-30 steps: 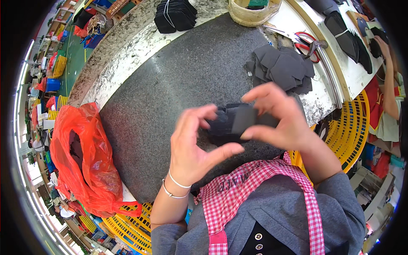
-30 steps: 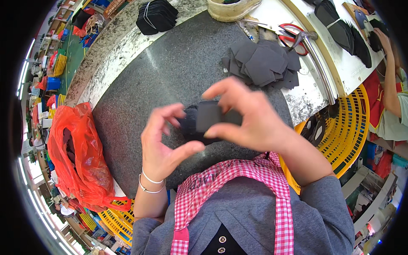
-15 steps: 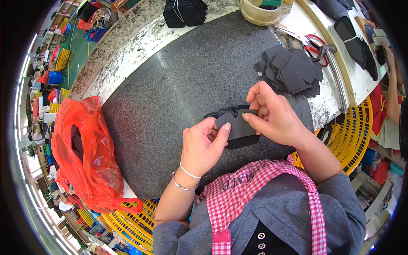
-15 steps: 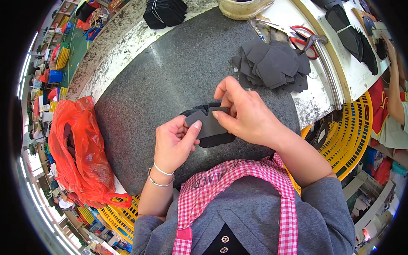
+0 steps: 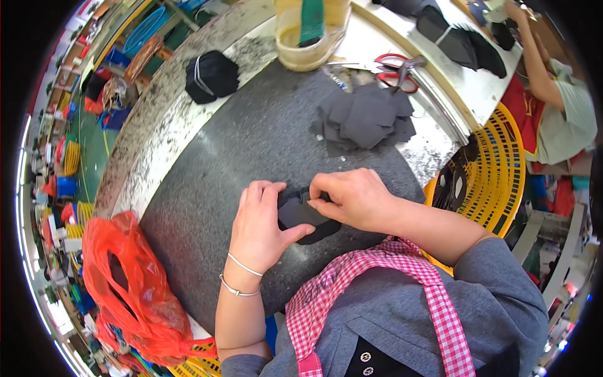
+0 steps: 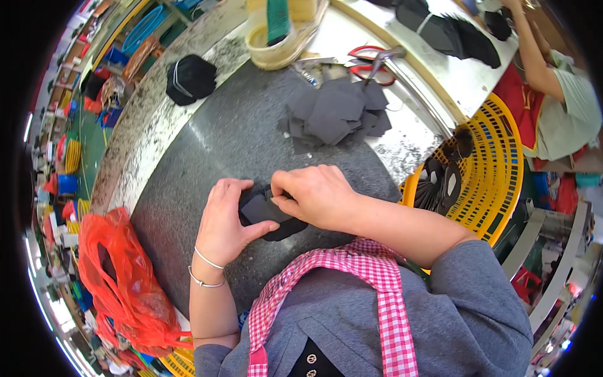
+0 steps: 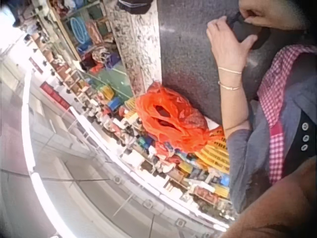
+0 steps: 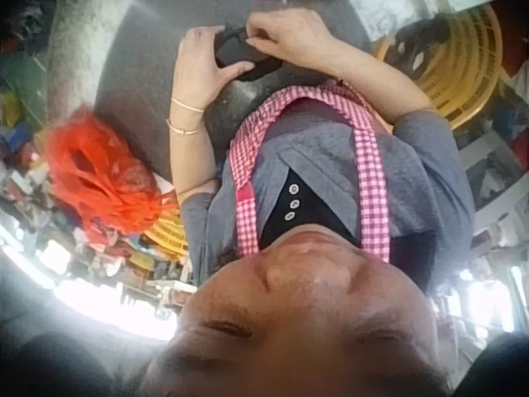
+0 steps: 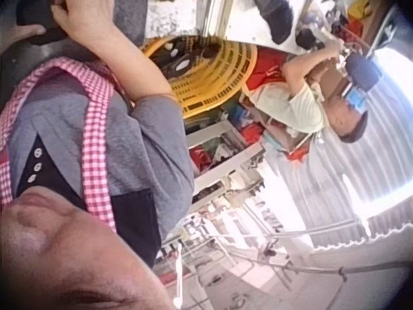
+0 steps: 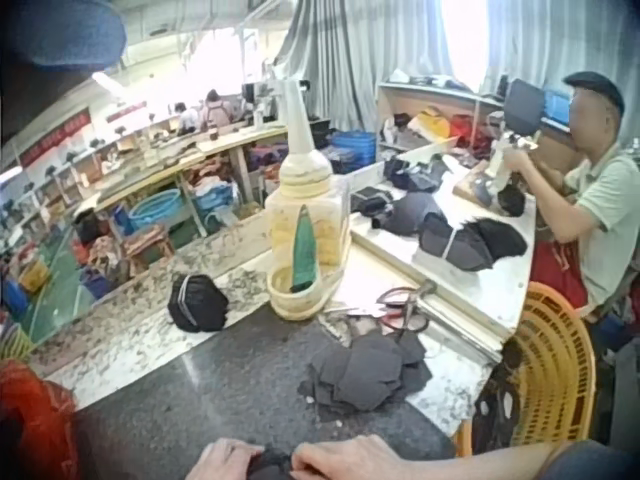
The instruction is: The person applies glue to black shoe components using a scraper, attaches fabric pieces onto them by hand, and bundles the assembled pieces with a rubber band before gluing more components.
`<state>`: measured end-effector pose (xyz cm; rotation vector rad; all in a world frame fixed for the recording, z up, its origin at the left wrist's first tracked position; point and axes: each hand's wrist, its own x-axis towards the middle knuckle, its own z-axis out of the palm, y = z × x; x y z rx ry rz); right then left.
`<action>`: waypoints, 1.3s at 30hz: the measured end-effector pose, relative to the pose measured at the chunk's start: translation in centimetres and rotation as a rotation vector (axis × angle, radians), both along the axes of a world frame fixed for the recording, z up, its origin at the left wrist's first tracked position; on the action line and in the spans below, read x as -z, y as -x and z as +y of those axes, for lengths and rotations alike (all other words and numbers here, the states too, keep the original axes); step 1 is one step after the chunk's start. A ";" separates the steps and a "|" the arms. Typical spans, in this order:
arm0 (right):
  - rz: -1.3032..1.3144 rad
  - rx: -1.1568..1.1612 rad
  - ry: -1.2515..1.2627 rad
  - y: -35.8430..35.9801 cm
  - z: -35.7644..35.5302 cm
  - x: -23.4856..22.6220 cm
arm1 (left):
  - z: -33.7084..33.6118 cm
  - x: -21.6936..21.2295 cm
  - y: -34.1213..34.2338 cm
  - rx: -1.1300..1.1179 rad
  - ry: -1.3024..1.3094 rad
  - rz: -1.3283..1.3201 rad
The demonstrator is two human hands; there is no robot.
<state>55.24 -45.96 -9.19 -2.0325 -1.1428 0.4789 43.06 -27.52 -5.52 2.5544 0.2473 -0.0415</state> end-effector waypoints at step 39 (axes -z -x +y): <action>-0.530 -0.148 -0.251 -3.2 0.9 0.2 | -0.8 5.9 -2.3 -0.018 0.507 -0.403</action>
